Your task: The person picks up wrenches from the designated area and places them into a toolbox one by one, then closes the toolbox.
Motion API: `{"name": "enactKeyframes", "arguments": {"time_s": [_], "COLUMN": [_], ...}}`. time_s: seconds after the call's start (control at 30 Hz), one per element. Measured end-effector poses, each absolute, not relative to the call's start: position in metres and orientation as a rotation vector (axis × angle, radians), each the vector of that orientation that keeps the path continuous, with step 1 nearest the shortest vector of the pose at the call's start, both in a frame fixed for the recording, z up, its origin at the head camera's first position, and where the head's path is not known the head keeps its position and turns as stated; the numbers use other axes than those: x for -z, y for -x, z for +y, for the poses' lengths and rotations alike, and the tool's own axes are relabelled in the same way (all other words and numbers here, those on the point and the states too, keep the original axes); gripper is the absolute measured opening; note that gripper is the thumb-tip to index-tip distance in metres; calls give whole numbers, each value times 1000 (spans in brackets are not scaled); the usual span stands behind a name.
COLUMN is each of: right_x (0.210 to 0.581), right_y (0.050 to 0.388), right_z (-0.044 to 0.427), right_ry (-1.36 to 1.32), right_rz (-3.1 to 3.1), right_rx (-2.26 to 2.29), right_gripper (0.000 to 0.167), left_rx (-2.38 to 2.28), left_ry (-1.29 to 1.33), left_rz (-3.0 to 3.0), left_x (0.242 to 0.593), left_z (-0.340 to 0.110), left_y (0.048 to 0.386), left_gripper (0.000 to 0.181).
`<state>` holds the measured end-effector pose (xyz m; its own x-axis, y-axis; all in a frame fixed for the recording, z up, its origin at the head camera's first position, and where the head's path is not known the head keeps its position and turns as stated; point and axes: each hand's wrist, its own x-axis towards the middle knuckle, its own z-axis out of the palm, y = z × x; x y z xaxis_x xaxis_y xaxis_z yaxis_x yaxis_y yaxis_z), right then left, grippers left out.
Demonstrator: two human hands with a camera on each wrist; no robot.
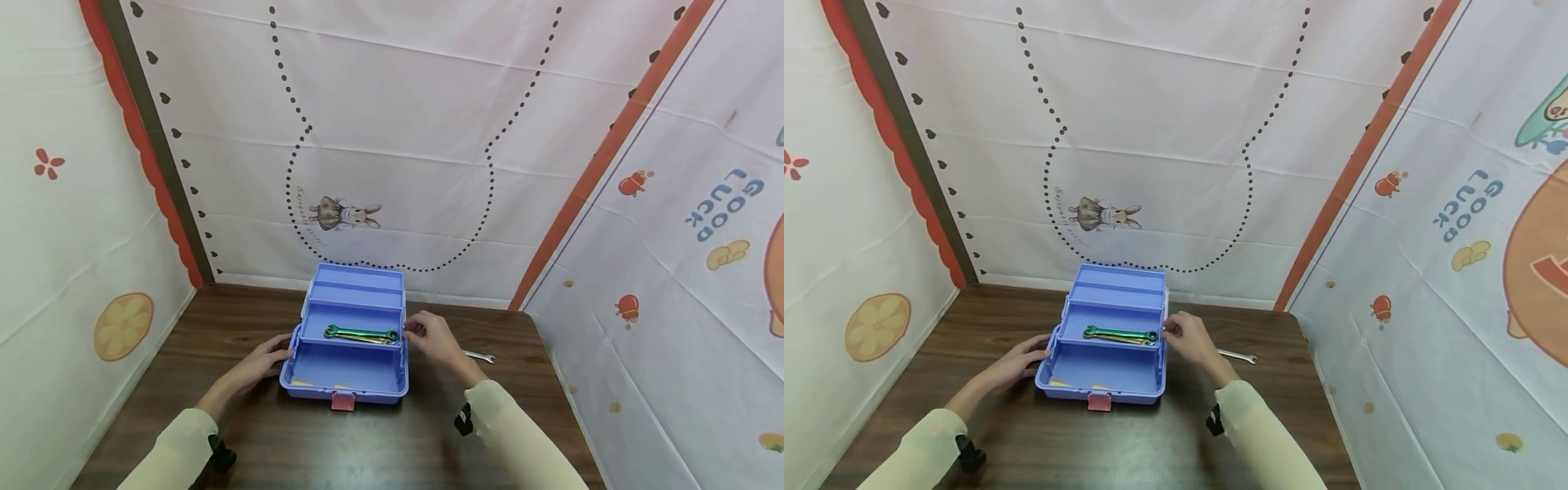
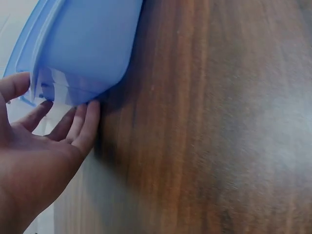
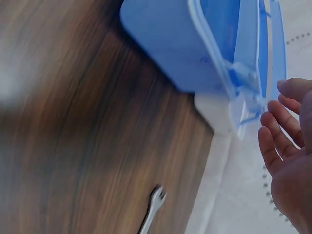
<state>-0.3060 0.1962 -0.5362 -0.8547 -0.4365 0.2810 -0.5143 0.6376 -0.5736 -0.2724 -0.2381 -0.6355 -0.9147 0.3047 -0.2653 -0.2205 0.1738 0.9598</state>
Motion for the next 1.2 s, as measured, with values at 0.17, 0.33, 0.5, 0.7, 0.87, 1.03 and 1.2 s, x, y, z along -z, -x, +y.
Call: {"name": "enactKeyframes", "arguments": {"time_s": [0.17,0.33,0.5,0.7,0.87,1.03,1.2], "right_x": [543,552,559,575,590,599,605], "right_y": [307,307,302,297,296,292,288], "right_z": [221,248,269,288,303,316,320], "right_ry": [-743,-681,-567,-405,-231,-124,-142], "right_rz": [-2744,-2797,-2804,-2836,-2888,-2938,-2955], "right_rx": [-976,-913,-908,-905,-803,-781,-753], "right_gripper": [12,12,11,21,30,28,19], "left_rx": [-1786,-1820,-1838,-1854,-1849,-1849,-1841], "left_ry": [-52,-31,-95,-119,-111,-121,-126], "left_rz": [2112,2101,2091,2062,2067,2072,2079], "left_x": [636,642,645,645,644,646,647], "left_z": [-237,-240,-241,-240,-240,-239,-237], "left_y": [276,277,277,275,274,274,273], "left_gripper": [69,68,68,68,70,71,69]}}
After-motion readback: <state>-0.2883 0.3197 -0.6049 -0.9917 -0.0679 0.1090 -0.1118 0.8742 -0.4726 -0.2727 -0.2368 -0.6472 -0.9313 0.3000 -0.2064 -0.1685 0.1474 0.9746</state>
